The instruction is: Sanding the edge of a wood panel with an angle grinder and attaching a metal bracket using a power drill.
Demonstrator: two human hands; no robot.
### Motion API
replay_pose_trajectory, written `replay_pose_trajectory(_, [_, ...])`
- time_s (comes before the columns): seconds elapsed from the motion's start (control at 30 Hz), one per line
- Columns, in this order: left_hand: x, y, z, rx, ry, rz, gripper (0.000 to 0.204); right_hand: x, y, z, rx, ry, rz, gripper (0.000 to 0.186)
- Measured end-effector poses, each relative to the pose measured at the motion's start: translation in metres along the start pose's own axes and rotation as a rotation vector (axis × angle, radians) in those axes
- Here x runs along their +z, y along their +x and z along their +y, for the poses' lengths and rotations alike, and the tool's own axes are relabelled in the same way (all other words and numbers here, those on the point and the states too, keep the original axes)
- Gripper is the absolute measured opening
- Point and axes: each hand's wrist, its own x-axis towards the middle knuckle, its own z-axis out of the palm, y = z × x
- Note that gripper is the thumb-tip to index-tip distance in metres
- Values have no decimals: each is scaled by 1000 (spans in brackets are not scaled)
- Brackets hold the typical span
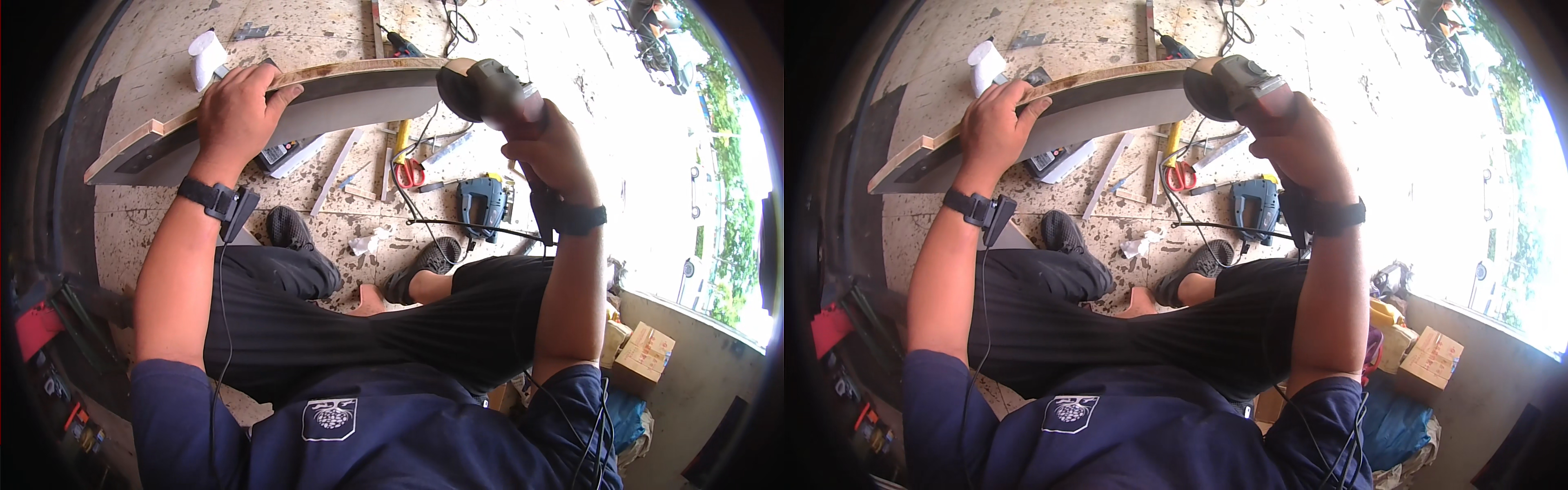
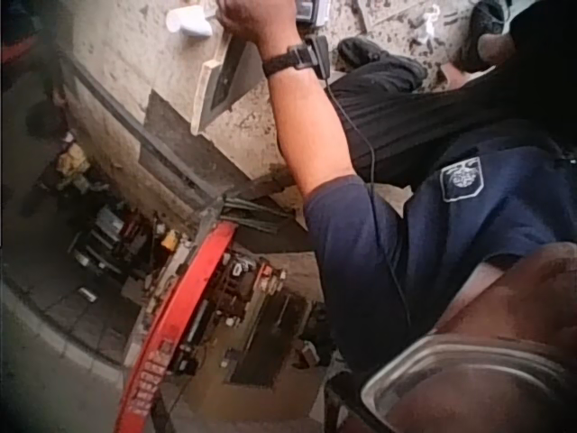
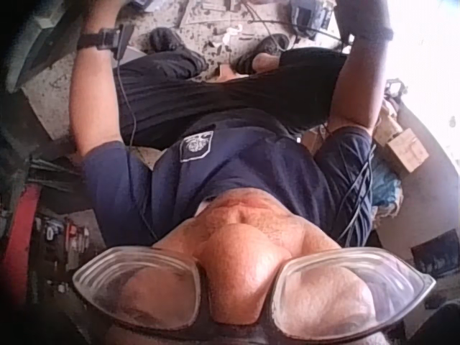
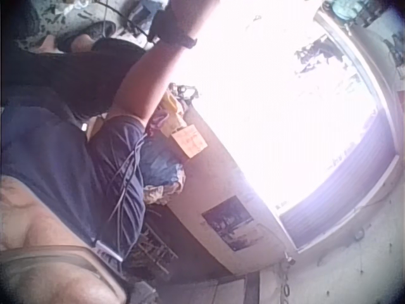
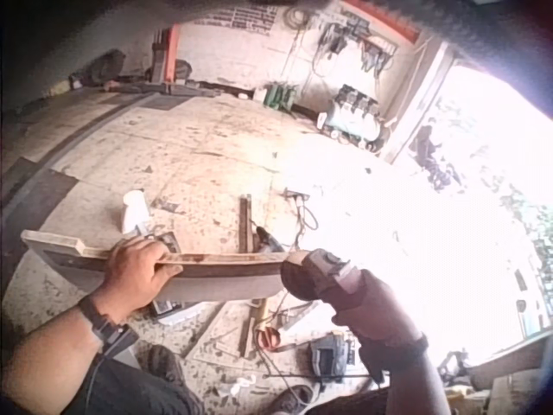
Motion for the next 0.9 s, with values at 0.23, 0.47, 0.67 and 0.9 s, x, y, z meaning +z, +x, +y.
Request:
replay_pose_trajectory(0.23, [-1, 1, 3, -2, 8, -2, 38, 12, 4, 6, -101, -64, 63, 51])
replay_pose_trajectory(0.47, [0, 0, 1, -15, -3, 3, 38, 3, 7, 6, -33, -127, 99, 55])
replay_pose_trajectory(0.67, [-1, -1, 0, -12, -5, 6, 35, -7, 4, 8, -18, -54, 63, 53])
replay_pose_trajectory(0.9, [0, -1, 0, 0, -3, -12, 35, 3, 10, 15, -3, -41, 35, 58])
